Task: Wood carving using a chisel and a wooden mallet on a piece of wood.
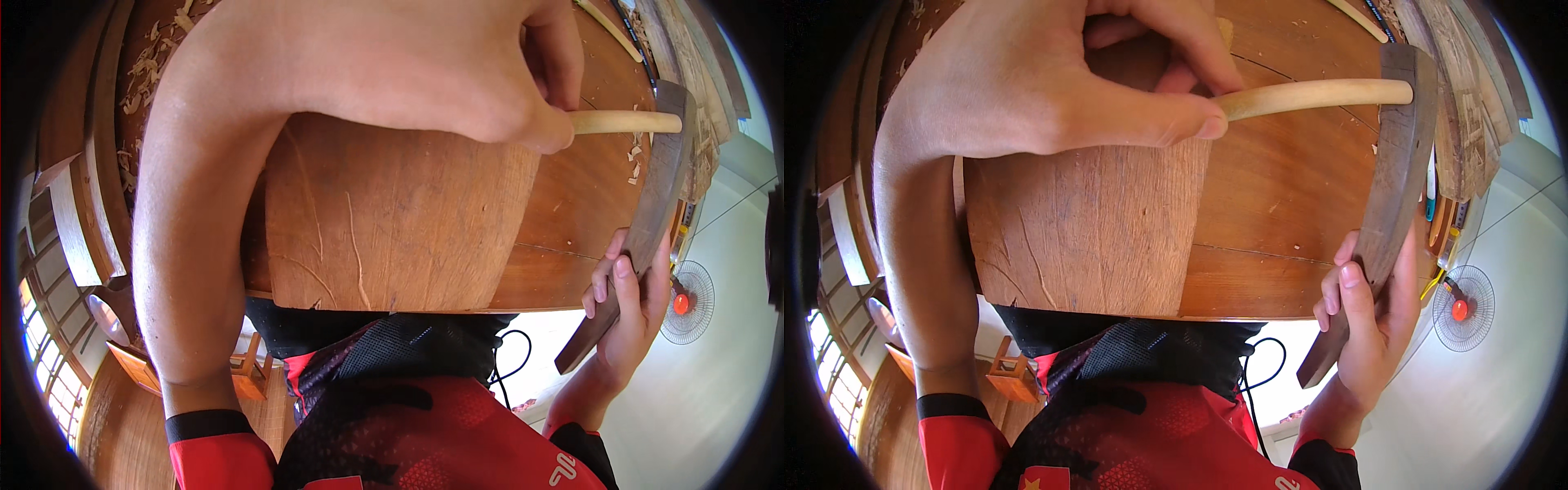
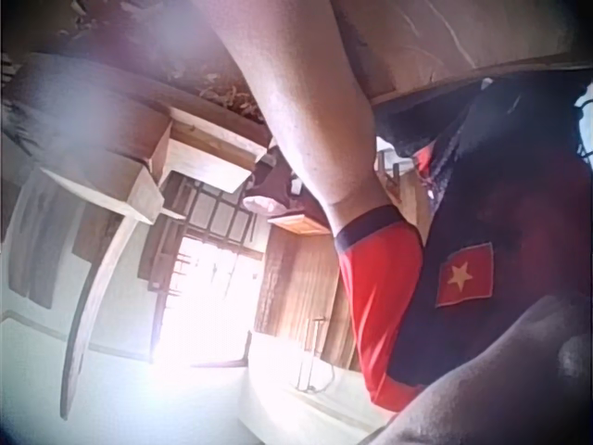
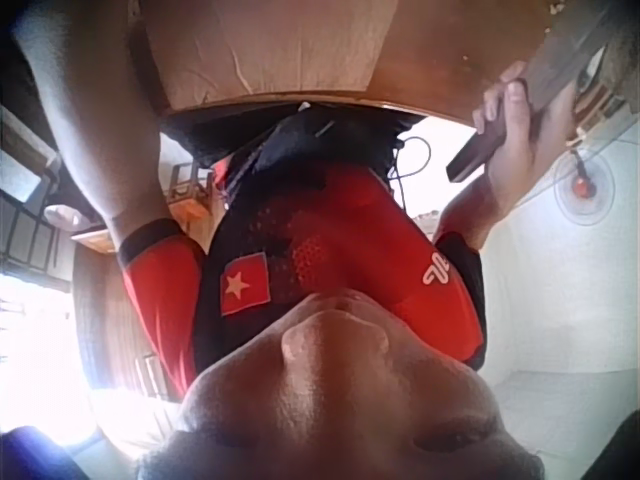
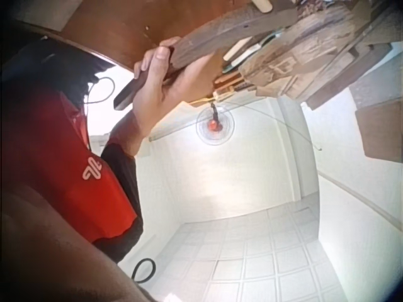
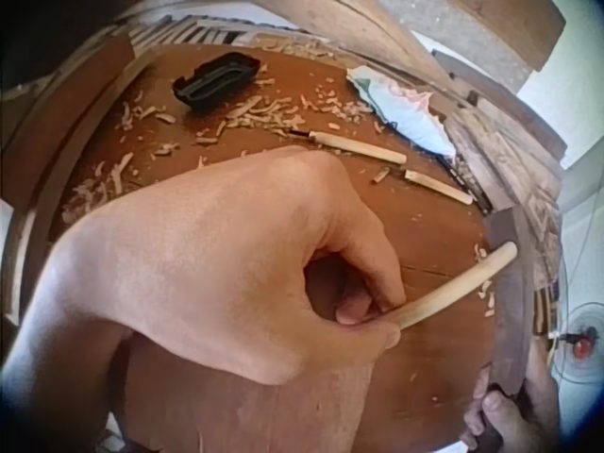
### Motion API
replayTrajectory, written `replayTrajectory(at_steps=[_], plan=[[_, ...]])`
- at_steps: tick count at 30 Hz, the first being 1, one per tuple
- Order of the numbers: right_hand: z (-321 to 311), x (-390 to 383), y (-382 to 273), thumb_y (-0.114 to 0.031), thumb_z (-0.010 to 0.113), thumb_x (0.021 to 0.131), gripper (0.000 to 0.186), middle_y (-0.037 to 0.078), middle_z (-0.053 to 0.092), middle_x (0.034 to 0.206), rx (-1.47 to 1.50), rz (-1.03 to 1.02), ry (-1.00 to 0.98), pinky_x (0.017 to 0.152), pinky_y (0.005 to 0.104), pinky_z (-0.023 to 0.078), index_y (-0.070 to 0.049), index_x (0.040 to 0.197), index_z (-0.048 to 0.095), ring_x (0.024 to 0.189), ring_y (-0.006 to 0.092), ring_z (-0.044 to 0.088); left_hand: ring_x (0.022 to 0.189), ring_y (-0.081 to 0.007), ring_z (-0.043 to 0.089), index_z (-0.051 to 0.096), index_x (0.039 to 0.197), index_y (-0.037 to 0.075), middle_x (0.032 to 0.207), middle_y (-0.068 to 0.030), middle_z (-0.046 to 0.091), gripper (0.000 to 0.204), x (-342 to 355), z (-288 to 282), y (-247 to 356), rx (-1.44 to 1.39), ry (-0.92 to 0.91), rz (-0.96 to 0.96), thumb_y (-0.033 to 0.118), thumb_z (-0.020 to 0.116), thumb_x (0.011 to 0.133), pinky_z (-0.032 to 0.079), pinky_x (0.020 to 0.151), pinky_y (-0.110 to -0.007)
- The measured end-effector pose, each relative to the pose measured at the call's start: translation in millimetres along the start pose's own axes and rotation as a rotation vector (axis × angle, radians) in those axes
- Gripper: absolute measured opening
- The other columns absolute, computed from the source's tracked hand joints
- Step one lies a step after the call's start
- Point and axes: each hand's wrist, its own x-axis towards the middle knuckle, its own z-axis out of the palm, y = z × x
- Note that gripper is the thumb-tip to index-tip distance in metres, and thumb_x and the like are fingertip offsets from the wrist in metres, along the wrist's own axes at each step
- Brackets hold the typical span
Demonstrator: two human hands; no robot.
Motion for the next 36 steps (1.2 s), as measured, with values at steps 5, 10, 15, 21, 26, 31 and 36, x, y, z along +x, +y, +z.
replayTrajectory(at_steps=[5, 10, 15, 21, 26, 31, 36], plan=[[3.7, -3.6, 2.2, -0.002, 0.057, 0.093, 0.064, 0.010, 0.054, 0.101, -0.043, 0.024, -0.117, 0.051, 0.0205, 0.040, -0.002, 0.153, 0.032, 0.062, 0.0059, 0.046, 0.061, -0.0202, 0.063, 0.076, 0.087, -0.001, 0.071, -0.0096, 0.069, 0.013, 7.4, 9.6, 6.7, 0.013, -0.023, 0.000, 0.011, 0.071, 0.084, 0.049, 0.058, -0.035], [-9.4, 16.8, -3.4, -0.012, 0.056, 0.097, 0.055, 0.009, 0.054, 0.101, 0.133, -0.136, 0.157, 0.048, 0.0212, 0.040, 0.000, 0.148, 0.038, 0.063, 0.0073, 0.048, 0.061, -0.0203, 0.063, 0.076, 0.087, -0.001, 0.071, -0.0095, 0.068, 0.014, 6.7, 8.4, 9.0, 0.037, -0.038, -0.013, 0.011, 0.071, 0.084, 0.049, 0.058, -0.035], [-21.2, 13.6, -9.0, -0.010, 0.050, 0.100, 0.047, 0.010, 0.055, 0.105, -0.074, -0.131, 0.026, 0.048, 0.0212, 0.041, 0.000, 0.145, 0.039, 0.065, 0.0074, 0.049, 0.061, -0.0205, 0.062, 0.076, 0.087, -0.001, 0.071, -0.0094, 0.068, 0.014, 3.8, 2.8, 3.7, 0.049, -0.059, -0.011, 0.011, 0.071, 0.084, 0.049, 0.058, -0.035], [-32.6, 10.6, -6.2, -0.015, 0.049, 0.103, 0.044, 0.008, 0.054, 0.108, -0.071, -0.167, -0.014, 0.050, 0.0175, 0.041, 0.002, 0.142, 0.039, 0.069, 0.0056, 0.048, 0.060, -0.0207, 0.062, 0.075, 0.087, -0.001, 0.071, -0.0092, 0.067, 0.014, 2.3, 5.4, 5.9, 0.074, -0.066, -0.035, 0.011, 0.070, 0.084, 0.049, 0.058, -0.035], [-11.2, 3.2, -2.9, -0.007, 0.053, 0.096, 0.055, 0.013, 0.055, 0.104, -0.037, -0.134, 0.089, 0.048, 0.0194, 0.041, 0.002, 0.148, 0.036, 0.064, 0.0080, 0.048, 0.060, -0.0208, 0.062, 0.075, 0.087, -0.001, 0.071, -0.0091, 0.067, 0.014, 7.0, 11.1, 7.9, 0.088, -0.076, -0.037, 0.012, 0.070, 0.084, 0.048, 0.058, -0.036], [-2.9, 0.5, -0.7, -0.004, 0.054, 0.092, 0.060, 0.012, 0.054, 0.102, -0.034, -0.074, 0.030, 0.049, 0.0210, 0.040, -0.001, 0.149, 0.036, 0.064, 0.0078, 0.048, 0.060, -0.0210, 0.062, 0.075, 0.087, -0.001, 0.070, -0.0089, 0.067, 0.014, 4.8, 4.4, 3.5, 0.102, -0.092, -0.030, 0.012, 0.070, 0.084, 0.048, 0.058, -0.036], [-4.2, 2.0, 1.3, -0.009, 0.055, 0.095, 0.054, 0.010, 0.054, 0.101, -0.074, -0.049, 0.056, 0.048, 0.0196, 0.039, -0.001, 0.147, 0.038, 0.064, 0.0075, 0.048, 0.060, -0.0212, 0.062, 0.075, 0.087, -0.001, 0.070, -0.0088, 0.066, 0.014, 10.2, 11.1, 13.0, 0.126, -0.114, -0.038, 0.012, 0.070, 0.084, 0.048, 0.058, -0.036]])
